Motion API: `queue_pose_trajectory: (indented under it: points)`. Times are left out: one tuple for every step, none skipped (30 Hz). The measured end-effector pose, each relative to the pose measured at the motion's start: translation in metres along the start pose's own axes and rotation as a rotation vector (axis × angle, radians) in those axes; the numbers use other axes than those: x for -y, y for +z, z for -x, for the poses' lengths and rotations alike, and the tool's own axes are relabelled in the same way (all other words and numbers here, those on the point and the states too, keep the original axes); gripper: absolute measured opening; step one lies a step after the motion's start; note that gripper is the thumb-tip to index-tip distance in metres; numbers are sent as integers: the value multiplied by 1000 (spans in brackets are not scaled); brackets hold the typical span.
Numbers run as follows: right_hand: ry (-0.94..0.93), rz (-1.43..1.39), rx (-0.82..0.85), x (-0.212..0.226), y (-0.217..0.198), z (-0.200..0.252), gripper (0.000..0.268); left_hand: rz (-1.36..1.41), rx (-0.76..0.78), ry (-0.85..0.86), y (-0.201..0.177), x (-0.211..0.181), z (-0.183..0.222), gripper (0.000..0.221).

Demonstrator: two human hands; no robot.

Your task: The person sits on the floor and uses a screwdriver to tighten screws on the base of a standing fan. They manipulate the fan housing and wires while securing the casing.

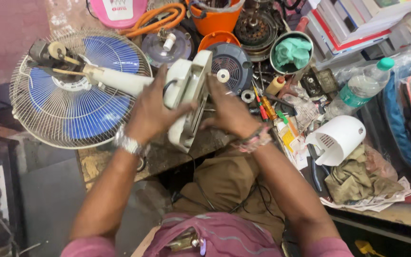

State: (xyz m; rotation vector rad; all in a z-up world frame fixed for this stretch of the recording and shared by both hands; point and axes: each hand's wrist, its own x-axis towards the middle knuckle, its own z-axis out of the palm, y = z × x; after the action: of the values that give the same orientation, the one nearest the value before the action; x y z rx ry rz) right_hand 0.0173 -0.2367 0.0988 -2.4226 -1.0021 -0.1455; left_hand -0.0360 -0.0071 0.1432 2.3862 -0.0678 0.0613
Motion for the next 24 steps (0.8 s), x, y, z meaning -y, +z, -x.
queue_pose_trajectory:
  points:
    - [280,65,152,-1,-17,-3,121,-61,-84,73,3,-4,6,118]
    - [559,132,308,-2,-33,-8,102,-122,-167,147,6,-8,12,118]
    - [315,198,137,-2,-46,-13,107,-182,-246,217,9,-10,19,119]
    - [68,258,-33,-1,-58,-19,112,-207,-232,196,10,-12,26,116]
    - [-142,296,-51,1,-64,-36,114,-236,-226,190,8,-15,26,112]
    - [-352,332,-67,3,-68,-53,118,-265,-220,184,6,-19,25,109]
    - [-429,438,-51,7,-67,-68,113,-317,-198,142,5,-23,27,109]
    - [-505,544,-35,9,-64,-82,110,-368,-177,100,5,-28,28,108]
    - [-581,652,-20,11,-60,-92,106,-420,-158,59,5,-33,27,108]
    - [-614,598,2,11,-57,-98,107,-421,-135,26,5,-36,26,107]
    - [-656,541,28,12,-54,-103,109,-421,-117,-16,5,-39,26,106]
    - [-698,484,53,11,-53,-107,112,-419,-99,-58,4,-40,26,106]
    - [-650,455,153,10,-52,-107,99,-401,-103,-39,3,-39,25,102]
    - [-603,425,252,9,-51,-107,86,-383,-106,-21,2,-38,23,98]
    - [-548,405,345,6,-55,-108,74,-363,-112,9,2,-38,18,94]
    - [-585,435,287,6,-57,-109,62,-353,-149,49,2,-37,16,89]
    - [-617,466,231,6,-57,-109,51,-340,-182,90,2,-37,14,85]
    - [-649,497,175,4,-59,-111,40,-326,-215,130,3,-36,11,81]
    - [-652,490,138,4,-55,-109,48,-332,-208,118,5,-35,12,80]
    - [-654,484,101,2,-52,-107,55,-338,-200,106,7,-32,13,80]
    - [-655,480,60,-2,-49,-106,63,-346,-195,97,8,-29,13,80]
    - [-611,403,-23,-7,-44,-99,71,-289,-224,109,11,-26,17,81]
    - [-567,334,-109,-15,-39,-90,80,-230,-260,128,13,-22,20,82]
    - [-522,264,-194,-24,-32,-78,89,-172,-295,146,16,-15,23,83]
